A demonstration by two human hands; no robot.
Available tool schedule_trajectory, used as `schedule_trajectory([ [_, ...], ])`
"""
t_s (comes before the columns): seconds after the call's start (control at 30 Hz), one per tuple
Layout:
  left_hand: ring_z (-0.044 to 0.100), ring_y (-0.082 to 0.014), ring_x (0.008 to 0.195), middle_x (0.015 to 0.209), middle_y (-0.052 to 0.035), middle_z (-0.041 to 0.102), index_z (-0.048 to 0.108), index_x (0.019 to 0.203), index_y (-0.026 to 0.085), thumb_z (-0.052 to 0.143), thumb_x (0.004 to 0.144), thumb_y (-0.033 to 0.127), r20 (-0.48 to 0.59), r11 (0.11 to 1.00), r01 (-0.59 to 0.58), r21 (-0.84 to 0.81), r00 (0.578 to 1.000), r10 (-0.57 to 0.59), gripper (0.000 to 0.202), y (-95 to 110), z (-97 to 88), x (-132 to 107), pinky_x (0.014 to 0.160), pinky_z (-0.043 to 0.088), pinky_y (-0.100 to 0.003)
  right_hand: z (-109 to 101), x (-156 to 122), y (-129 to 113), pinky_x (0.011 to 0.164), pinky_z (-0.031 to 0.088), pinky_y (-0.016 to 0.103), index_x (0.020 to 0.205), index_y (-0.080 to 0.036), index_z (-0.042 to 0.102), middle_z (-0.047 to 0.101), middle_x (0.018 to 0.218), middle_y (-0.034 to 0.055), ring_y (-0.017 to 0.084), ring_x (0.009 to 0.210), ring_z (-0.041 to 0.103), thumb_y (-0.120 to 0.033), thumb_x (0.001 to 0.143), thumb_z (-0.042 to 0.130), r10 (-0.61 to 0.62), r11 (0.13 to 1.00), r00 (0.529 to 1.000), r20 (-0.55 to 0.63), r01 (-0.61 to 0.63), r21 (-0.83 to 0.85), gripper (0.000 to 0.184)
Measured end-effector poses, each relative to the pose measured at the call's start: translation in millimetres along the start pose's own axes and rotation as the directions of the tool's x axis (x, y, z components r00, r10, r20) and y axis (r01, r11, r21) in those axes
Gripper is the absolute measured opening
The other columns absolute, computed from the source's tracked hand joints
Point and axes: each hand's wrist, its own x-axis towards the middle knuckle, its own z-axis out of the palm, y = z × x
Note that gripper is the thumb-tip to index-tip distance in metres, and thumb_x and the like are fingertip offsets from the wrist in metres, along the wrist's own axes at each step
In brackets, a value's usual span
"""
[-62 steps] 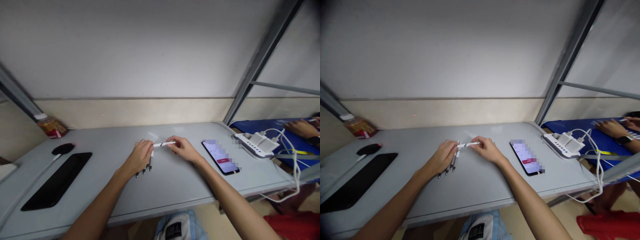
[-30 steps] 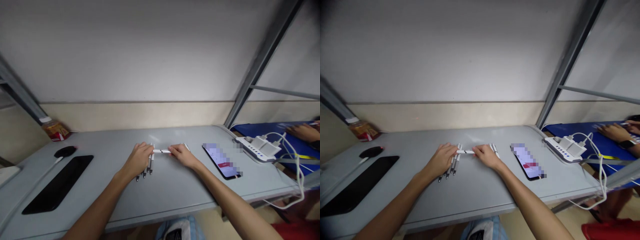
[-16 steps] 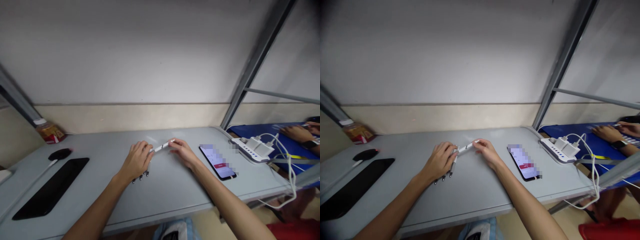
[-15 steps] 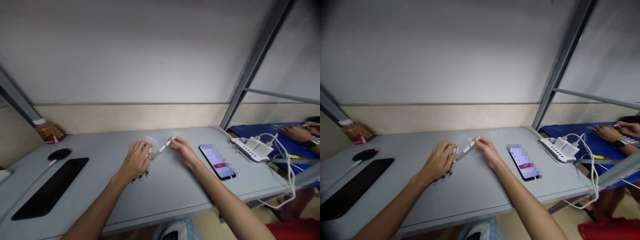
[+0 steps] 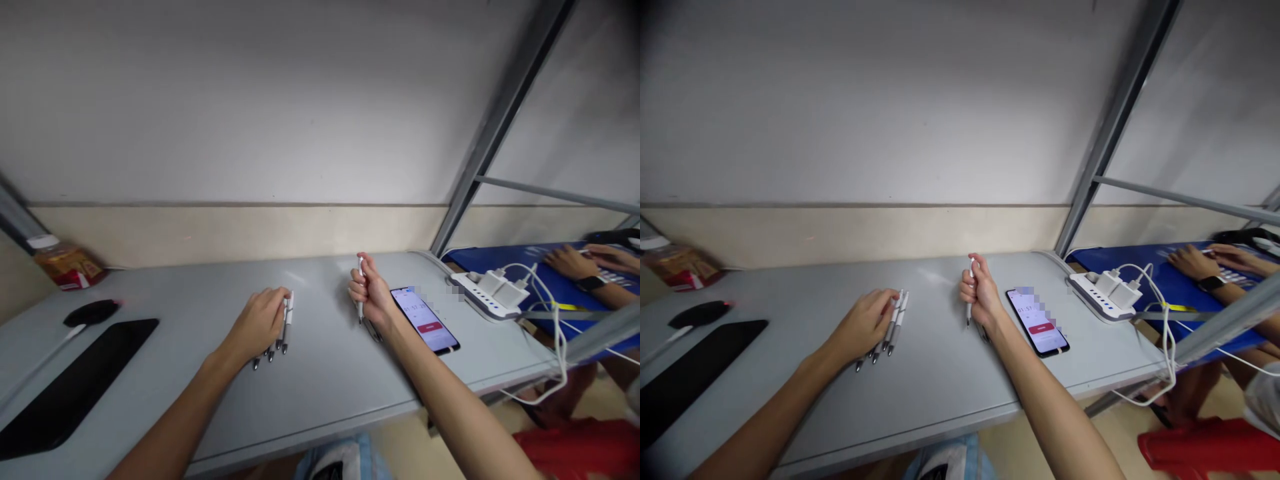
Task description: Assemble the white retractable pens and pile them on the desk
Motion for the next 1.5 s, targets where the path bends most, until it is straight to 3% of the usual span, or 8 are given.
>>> schedule_trajectory([
  [0.4, 0.051, -0.0147, 0.070, 0.080, -0.0008, 0.054, 0.049, 0.096, 0.021, 0.038, 0.090, 0.019, 0.014, 0.947, 0.074, -0.313, 0.997, -0.073, 0.012, 3, 4.5, 0, 0.068, 0.042, -0.030, -1, 1, -8, 0.037, 0.013, 0.015, 0.120, -0.038, 0.046, 0.031, 0.059, -0.0088, 0.006, 0.041, 0.017, -0.037, 0.084, 0.063, -0.052, 0.998, 0.996, -0.070, 0.049, -0.050, 0.039],
  [0.6, 0.045, -0.0109, 0.069, 0.074, 0.0037, 0.043, 0.042, 0.092, 0.023, 0.049, 0.079, 0.016, 0.061, 0.719, 0.157, -0.677, 0.986, -0.158, 0.016, 16, 0.2, 1, 0.067, 0.041, -0.025, -2, 1, -6, 0.036, 0.015, 0.015, 0.126, -0.039, 0.045, 0.033, 0.060, -0.0085, 0.006, 0.041, 0.019, -0.037, 0.083, 0.062, -0.043, 0.995, 0.992, -0.118, 0.033, -0.090, 0.046],
  [0.73, 0.039, -0.0089, 0.063, 0.072, 0.0049, 0.036, 0.038, 0.087, 0.024, 0.052, 0.074, 0.014, 0.174, 0.461, 0.221, -0.859, 0.975, -0.142, 0.021, 15, -3.8, 3, 0.058, 0.035, -0.021, -3, 0, -5, 0.037, 0.018, 0.015, 0.123, -0.039, 0.046, 0.036, 0.061, -0.0087, 0.005, 0.041, 0.021, -0.035, 0.082, 0.064, -0.031, 0.999, 0.996, -0.084, 0.029, -0.033, 0.044],
  [0.87, 0.038, -0.0082, 0.062, 0.073, 0.0042, 0.035, 0.038, 0.090, 0.024, 0.055, 0.070, 0.015, 0.227, 0.194, 0.244, -0.950, 0.968, -0.105, 0.027, 14, -9.1, 3, 0.059, 0.036, -0.021, -2, -1, -5, 0.038, 0.017, 0.015, 0.119, -0.038, 0.047, 0.037, 0.061, -0.0086, 0.005, 0.042, 0.021, -0.033, 0.082, 0.065, -0.025, 1.000, 0.999, -0.038, 0.026, 0.006, 0.041],
  [0.93, 0.040, -0.0086, 0.063, 0.073, 0.0038, 0.036, 0.039, 0.091, 0.024, 0.055, 0.070, 0.016, 0.239, 0.153, 0.251, -0.956, 0.967, -0.094, 0.027, 14, -10.5, 2, 0.061, 0.038, -0.022, -2, -1, -4, 0.038, 0.015, 0.015, 0.114, -0.036, 0.048, 0.034, 0.060, -0.0088, 0.005, 0.042, 0.019, -0.033, 0.082, 0.065, -0.019, 1.000, 0.999, -0.039, 0.019, 0.002, 0.036],
  [1.03, 0.043, -0.0094, 0.064, 0.073, 0.0033, 0.040, 0.041, 0.089, 0.023, 0.054, 0.074, 0.019, 0.236, 0.280, 0.266, -0.922, 0.962, -0.134, 0.020, 14, -9.0, 3, 0.059, 0.039, -0.023, -2, 0, -2, 0.038, 0.012, 0.015, 0.104, -0.033, 0.049, 0.030, 0.059, -0.0090, 0.005, 0.041, 0.018, -0.034, 0.081, 0.066, -0.001, 1.000, 0.999, -0.054, 0.000, -0.025, 0.029],
  [1.27, 0.052, -0.0172, 0.078, 0.079, -0.0007, 0.053, 0.050, 0.084, 0.021, 0.049, 0.080, 0.020, -0.033, 0.919, 0.167, -0.358, 0.981, -0.191, 0.005, 11, 0.0, 3, 0.071, 0.042, -0.031, -3, 2, 0, 0.038, 0.011, 0.016, 0.107, -0.034, 0.047, 0.028, 0.059, -0.0091, 0.005, 0.041, 0.017, -0.037, 0.080, 0.066, 0.001, 0.998, 0.999, -0.046, -0.004, -0.067, 0.034],
  [1.5, 0.050, -0.0229, 0.087, 0.088, -0.0048, 0.058, 0.057, 0.080, 0.021, 0.047, 0.086, 0.025, -0.052, 0.992, 0.095, 0.082, 0.994, -0.091, 0.013, 11, 8.2, -2, 0.074, 0.038, -0.036, -1, 2, 2, 0.038, 0.009, 0.016, 0.107, -0.034, 0.046, 0.027, 0.057, -0.0098, 0.005, 0.040, 0.016, -0.041, 0.080, 0.065, -0.027, 0.993, 0.996, -0.081, 0.018, -0.114, 0.034],
])
